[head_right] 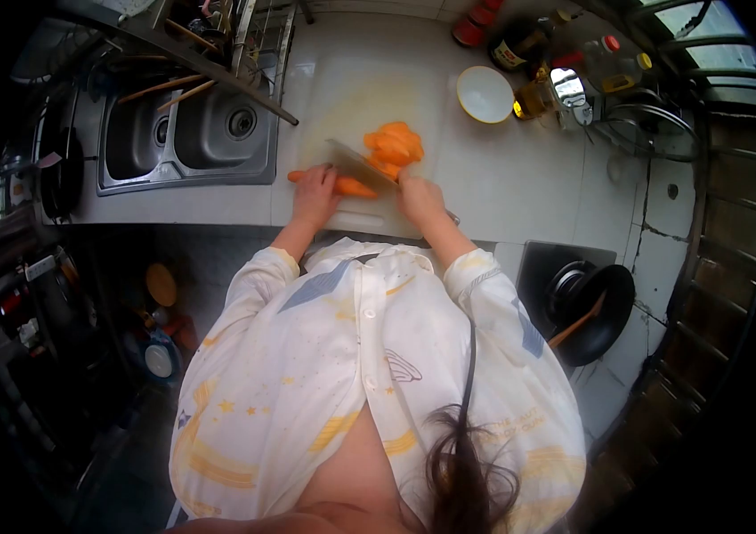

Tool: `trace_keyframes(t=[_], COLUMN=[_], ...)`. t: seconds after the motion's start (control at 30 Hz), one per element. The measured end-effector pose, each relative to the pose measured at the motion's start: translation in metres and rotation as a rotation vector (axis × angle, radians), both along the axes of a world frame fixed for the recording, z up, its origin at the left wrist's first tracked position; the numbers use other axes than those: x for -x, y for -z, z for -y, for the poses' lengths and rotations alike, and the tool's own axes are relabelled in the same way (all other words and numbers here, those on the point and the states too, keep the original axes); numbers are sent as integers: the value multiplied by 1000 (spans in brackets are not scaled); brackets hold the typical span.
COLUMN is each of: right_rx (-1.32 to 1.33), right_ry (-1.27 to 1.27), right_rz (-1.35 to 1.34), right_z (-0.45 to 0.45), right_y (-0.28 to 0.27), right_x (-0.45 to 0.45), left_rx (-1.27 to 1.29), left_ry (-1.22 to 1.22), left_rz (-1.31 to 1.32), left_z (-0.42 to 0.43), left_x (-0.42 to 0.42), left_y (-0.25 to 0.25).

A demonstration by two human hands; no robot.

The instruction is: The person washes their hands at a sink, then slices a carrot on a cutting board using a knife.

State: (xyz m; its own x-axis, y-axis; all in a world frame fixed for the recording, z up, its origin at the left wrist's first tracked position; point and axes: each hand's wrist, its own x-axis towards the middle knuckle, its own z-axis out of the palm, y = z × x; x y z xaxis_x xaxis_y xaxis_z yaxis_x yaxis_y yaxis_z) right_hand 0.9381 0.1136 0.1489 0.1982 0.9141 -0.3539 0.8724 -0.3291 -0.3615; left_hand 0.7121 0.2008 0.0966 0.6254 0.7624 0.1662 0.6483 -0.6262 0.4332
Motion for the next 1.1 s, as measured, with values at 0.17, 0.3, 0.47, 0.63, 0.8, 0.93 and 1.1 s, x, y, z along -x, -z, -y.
trace_keyframes(t=[0.17, 0.3, 0.47, 0.63, 0.8, 0.93, 1.1], right_rx=[-9, -20, -56, -59, 5, -87, -103], right_ry=[13, 74, 101, 82, 40, 60, -8], right_rz=[14, -12, -38, 16, 6, 36, 60], right_z=[8, 9, 13, 18, 21, 25, 28], right_y=[6, 6, 15, 24, 9, 13, 8], right_x=[4, 6, 6, 14, 21, 22, 18], left_rx=[40, 63, -8, 75, 178, 262, 199], left_ry=[184, 109, -37, -5, -74, -44, 28], left_rz=[-182, 16, 359, 114, -248, -178, -131], left_z=[-11, -13, -58, -133, -161, -142, -143], left_x=[24, 30, -14, -85, -129, -131, -116], left_y=[11, -39, -90, -73, -81, -131, -121])
